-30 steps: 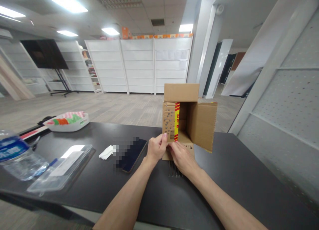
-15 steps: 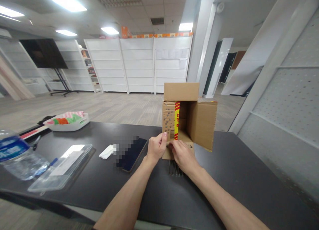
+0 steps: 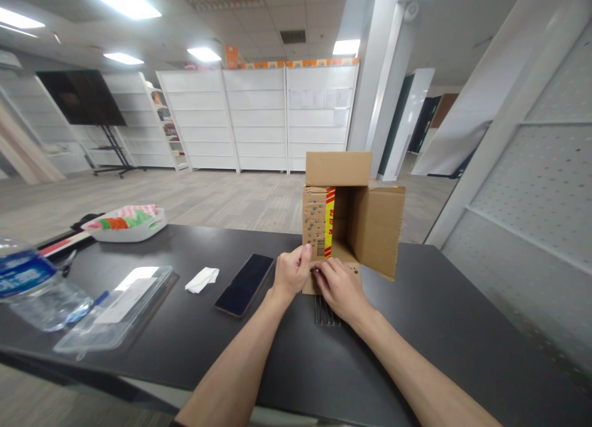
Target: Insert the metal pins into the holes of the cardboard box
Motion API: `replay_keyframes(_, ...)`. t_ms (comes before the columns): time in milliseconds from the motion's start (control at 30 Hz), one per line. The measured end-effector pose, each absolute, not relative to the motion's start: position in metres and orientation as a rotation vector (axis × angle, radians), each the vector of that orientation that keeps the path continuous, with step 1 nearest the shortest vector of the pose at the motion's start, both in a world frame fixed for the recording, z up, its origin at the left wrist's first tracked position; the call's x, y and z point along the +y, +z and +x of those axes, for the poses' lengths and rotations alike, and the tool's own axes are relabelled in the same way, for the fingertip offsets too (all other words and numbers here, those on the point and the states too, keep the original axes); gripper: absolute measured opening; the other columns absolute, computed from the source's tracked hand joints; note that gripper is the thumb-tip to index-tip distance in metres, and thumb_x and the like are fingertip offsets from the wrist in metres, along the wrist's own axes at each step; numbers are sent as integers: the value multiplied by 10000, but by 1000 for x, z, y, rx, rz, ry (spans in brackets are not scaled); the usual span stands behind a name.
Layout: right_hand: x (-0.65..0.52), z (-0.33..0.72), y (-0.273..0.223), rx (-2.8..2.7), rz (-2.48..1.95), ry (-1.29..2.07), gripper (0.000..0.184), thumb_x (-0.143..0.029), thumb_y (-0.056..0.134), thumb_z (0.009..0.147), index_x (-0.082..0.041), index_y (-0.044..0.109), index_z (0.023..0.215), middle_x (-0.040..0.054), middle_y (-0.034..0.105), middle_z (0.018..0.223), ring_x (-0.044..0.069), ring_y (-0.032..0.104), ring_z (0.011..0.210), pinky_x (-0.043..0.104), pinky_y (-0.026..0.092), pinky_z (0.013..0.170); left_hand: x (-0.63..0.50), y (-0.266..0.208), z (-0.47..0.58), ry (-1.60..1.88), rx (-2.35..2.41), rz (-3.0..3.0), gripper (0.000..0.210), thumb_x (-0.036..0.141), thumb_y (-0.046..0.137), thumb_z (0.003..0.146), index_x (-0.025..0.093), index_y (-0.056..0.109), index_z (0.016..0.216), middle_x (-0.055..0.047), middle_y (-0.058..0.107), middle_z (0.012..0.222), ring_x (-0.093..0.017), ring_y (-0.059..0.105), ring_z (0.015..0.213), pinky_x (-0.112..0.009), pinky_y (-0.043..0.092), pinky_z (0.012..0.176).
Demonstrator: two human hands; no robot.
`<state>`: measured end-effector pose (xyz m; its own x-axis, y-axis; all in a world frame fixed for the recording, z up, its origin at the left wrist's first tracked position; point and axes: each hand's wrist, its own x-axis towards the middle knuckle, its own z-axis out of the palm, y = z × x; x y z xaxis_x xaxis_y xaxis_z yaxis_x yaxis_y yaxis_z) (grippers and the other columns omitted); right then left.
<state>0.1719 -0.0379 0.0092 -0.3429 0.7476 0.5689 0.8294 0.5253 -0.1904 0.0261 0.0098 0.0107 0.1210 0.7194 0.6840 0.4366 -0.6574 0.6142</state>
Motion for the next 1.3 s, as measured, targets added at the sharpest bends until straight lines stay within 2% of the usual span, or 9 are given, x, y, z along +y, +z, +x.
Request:
replay_keyframes(667,-45,171,18,-2168,-1253,-84,115,-190,472,902,-186,577,949,78,596,917,228,537,869,375,445,794,10,13,26,1583,1129,2143,418,352,352,945,180,406,568,35,368,489,-68,320,438,-229,234,482)
replay_keyframes(900,-47,170,20,-2164,-1245,-54,162,-205,446,921,-183,594,982,81,607,921,224,550,898,371,441,822,10,12,26,1586,1121,2131,412,347,362,942,181,379,566,42,343,496,-64,304,446,-227,236,487)
replay_keyframes(1100,-45,172,18,-2153,-1232,-97,189,-194,406,941,-183,591,979,87,623,911,226,557,867,362,443,786,10,11,26,1573,1123,2127,409,353,363,940,184,378,567,42,325,494,-68,296,446,-226,234,479)
replay_keyframes(1300,-37,175,9,-2152,-1245,-135,132,-205,434,945,-184,565,943,82,616,887,227,550,835,341,433,735,10,12,26,1559,1152,2134,425,366,344,944,185,386,562,32,353,494,-73,314,447,-228,238,484)
